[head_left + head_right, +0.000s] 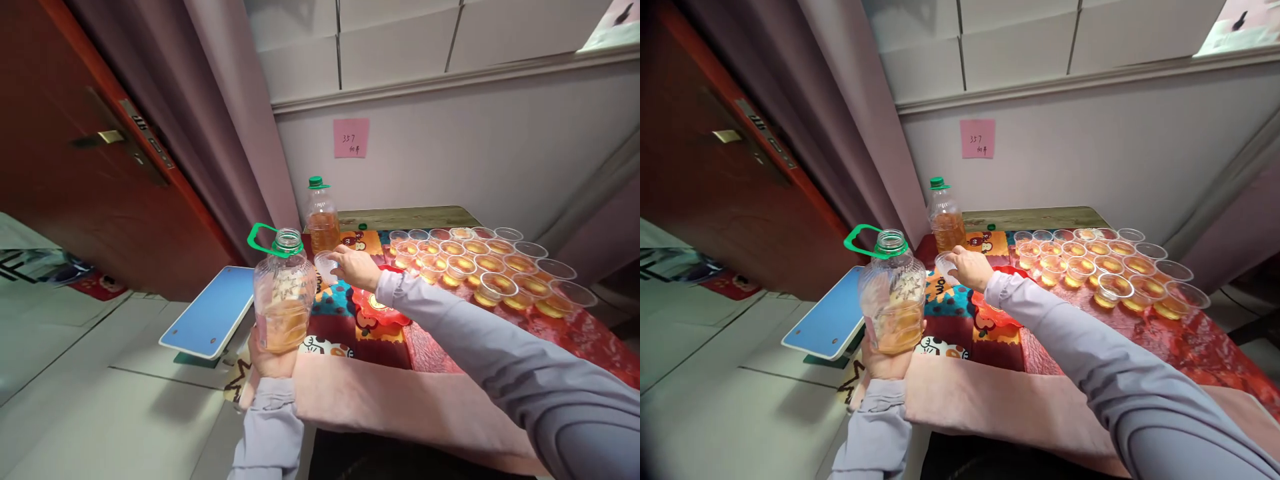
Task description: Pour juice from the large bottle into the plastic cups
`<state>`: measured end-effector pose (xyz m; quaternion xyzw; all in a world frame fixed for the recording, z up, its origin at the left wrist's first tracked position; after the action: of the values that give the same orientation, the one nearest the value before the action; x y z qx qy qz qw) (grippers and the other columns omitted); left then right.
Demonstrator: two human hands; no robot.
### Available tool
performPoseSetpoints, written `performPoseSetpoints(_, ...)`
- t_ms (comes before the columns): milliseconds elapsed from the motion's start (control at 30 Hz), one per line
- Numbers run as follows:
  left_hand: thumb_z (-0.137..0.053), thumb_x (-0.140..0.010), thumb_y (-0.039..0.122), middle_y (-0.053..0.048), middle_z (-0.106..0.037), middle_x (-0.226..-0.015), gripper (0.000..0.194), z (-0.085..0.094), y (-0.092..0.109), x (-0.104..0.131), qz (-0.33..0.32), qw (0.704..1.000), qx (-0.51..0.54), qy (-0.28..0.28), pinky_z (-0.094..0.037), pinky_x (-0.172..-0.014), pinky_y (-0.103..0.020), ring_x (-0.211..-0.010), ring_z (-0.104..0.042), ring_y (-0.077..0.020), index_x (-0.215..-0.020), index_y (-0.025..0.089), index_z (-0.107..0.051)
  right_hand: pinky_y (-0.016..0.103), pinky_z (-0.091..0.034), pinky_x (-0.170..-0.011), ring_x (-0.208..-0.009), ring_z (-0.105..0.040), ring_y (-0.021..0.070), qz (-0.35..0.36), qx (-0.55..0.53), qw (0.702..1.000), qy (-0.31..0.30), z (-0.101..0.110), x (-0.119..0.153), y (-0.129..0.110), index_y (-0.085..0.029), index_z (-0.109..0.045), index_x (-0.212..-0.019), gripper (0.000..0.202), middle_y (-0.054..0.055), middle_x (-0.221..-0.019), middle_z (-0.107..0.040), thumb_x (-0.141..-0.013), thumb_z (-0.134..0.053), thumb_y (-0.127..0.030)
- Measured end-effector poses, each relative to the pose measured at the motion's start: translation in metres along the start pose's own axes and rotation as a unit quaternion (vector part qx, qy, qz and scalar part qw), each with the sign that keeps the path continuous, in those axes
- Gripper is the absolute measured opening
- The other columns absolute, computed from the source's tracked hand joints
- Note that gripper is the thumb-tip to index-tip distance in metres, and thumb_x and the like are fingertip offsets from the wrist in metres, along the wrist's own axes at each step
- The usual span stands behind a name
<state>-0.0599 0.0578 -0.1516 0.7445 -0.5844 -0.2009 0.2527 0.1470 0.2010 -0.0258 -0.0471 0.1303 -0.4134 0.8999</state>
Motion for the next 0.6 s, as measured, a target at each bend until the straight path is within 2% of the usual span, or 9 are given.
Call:
performPoseSetpoints(100,-0.074,-0.083,0.070,-0.011,-0.066,-0.158,0.069,0.009,-0.003,0.006,-0.004,1.000,-0.008,0.022,-0.062,-0.104,-0.062,-0.147,-0.059,-0.0442,-0.143,0.036,-0.071,0.038,-0.062,-0.087,-0.113,-0.078,0.0307,0.002,0.009,1.000,-0.025,-0.016,-0.019,-0.009,-0.023,-0.074,-0.141,0.040,0.014,-0.144,-0.071,-0.102,-0.065,-0.027)
performPoseSetpoints(200,-0.075,-0.082,0.071,-0.011,-0.070,-0.153,0.068,0.017,-0.006,0.008,-0.004,0.999,-0.002,0.033,-0.064,-0.100,-0.063,-0.144,-0.063,-0.0437,-0.140,0.037,-0.073,0.038,-0.060,-0.087,-0.109,-0.079,0.0303,0.000,0.014,0.999,-0.042,-0.029,-0.028,-0.010,-0.022,-0.082,-0.124,0.030,0.015,-0.136,-0.076,-0.105,-0.059,-0.025)
performPoseSetpoints(333,-0.072,-0.086,0.067,-0.008,-0.075,-0.147,0.061,0.020,-0.011,0.007,-0.019,0.999,0.033,0.038,-0.066,-0.095,-0.065,-0.136,-0.068,-0.0433,-0.140,0.040,-0.073,0.034,-0.056,-0.087,-0.108,-0.079,0.0286,-0.011,0.010,0.999,-0.044,-0.037,-0.033,-0.004,-0.020,-0.084,-0.109,0.031,0.014,-0.123,-0.081,-0.109,-0.053,-0.024)
performPoseSetpoints(433,-0.066,-0.091,0.064,-0.006,-0.075,-0.148,0.060,0.022,-0.013,0.007,-0.044,0.996,0.064,0.050,-0.066,-0.096,-0.065,-0.136,-0.069,-0.0416,-0.147,0.041,-0.069,0.031,-0.054,-0.085,-0.105,-0.078,0.0266,-0.024,-0.001,0.999,-0.031,-0.039,-0.037,0.002,-0.020,-0.083,-0.106,0.023,0.013,-0.119,-0.082,-0.107,-0.060,-0.024)
performPoseSetpoints(533,-0.062,-0.094,0.066,-0.010,-0.073,-0.151,0.066,0.027,-0.017,0.005,-0.057,0.993,0.085,0.064,-0.064,-0.101,-0.064,-0.134,-0.070,-0.0404,-0.152,0.035,-0.066,0.030,-0.053,-0.084,-0.102,-0.077,0.0247,-0.036,-0.019,0.999,-0.007,-0.038,-0.039,0.009,-0.021,-0.082,-0.104,0.010,0.010,-0.116,-0.081,-0.101,-0.073,-0.024)
performPoseSetpoints(600,-0.062,-0.094,0.067,-0.013,-0.074,-0.148,0.069,0.031,-0.019,0.004,-0.057,0.992,0.090,0.068,-0.063,-0.103,-0.063,-0.132,-0.071,-0.0405,-0.151,0.030,-0.067,0.029,-0.053,-0.084,-0.101,-0.076,0.0239,-0.040,-0.034,0.999,0.014,-0.037,-0.038,0.012,-0.021,-0.081,-0.104,0.008,0.009,-0.113,-0.080,-0.096,-0.081,-0.024)
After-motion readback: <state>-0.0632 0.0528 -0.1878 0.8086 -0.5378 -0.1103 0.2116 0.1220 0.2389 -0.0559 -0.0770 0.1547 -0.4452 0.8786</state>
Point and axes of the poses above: each hand's wrist, its own x-axis away from the middle knuckle, its own z-axis out of the back of the hand, y = z × x, the point moved 7 cm from there along -x, towards the middle knuckle
